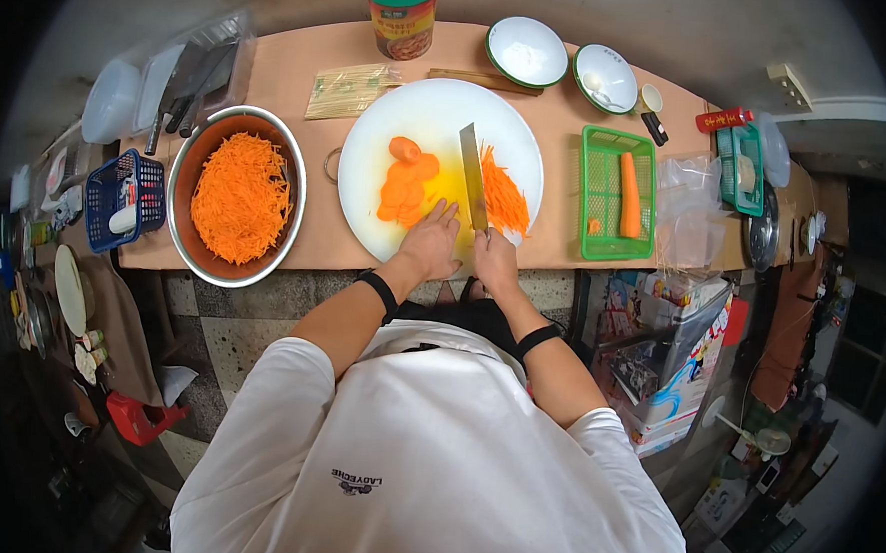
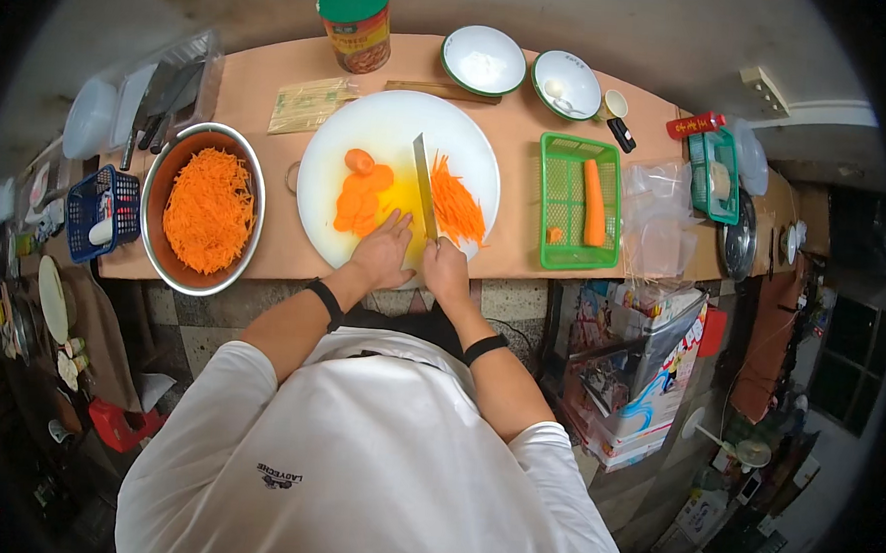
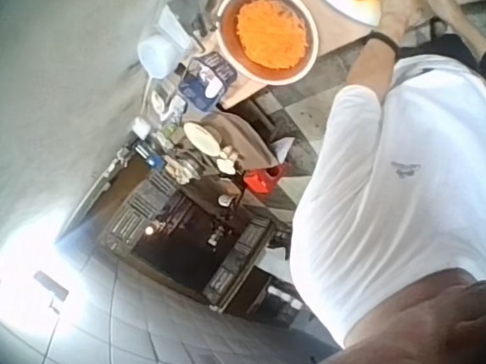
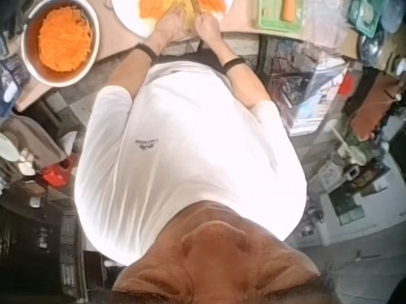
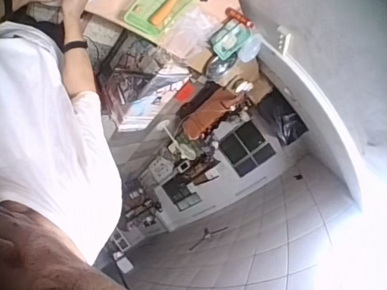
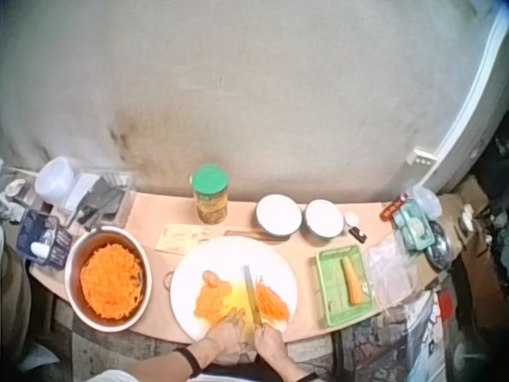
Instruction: Slicing a carrot into rounds and julienning them on a cutting board using a cleaver.
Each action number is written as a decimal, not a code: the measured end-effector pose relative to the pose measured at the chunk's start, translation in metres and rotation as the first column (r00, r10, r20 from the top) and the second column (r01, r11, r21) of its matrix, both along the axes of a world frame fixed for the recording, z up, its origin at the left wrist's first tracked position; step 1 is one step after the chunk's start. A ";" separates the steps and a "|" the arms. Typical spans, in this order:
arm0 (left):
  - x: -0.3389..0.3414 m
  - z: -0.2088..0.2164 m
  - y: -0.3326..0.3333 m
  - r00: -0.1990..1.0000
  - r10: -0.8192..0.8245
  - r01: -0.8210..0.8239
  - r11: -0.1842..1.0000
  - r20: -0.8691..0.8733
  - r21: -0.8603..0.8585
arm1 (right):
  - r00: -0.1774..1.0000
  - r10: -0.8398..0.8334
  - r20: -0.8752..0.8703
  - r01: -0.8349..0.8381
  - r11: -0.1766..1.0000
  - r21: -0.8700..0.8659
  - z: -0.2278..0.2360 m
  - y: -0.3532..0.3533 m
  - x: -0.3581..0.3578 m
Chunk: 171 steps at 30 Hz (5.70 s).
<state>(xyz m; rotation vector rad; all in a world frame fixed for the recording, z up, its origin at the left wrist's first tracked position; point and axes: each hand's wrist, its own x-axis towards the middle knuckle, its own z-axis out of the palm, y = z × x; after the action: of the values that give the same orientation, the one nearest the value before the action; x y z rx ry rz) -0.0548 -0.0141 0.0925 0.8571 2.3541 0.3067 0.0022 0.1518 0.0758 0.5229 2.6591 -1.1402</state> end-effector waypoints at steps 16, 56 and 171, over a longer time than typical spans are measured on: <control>-0.001 -0.016 -0.006 0.984 0.169 -0.148 0.957 -0.062 0.251 | 0.999 0.019 -0.029 -0.020 0.998 -0.054 0.004 0.001 0.035; -0.072 -0.031 -0.102 0.462 0.758 -0.886 0.370 0.460 0.279 | 0.975 0.130 0.178 -0.155 0.979 0.133 0.034 0.033 0.031; -0.004 -0.024 0.009 0.982 0.069 -0.027 0.973 -0.178 0.230 | 0.984 0.146 0.102 -0.140 0.988 -0.068 -0.003 0.033 0.045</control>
<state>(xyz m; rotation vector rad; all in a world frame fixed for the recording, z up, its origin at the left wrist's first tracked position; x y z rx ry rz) -0.0585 -0.0055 0.0689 0.9719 2.5502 0.5460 0.0476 0.1847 0.0729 0.3650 2.5174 -1.1138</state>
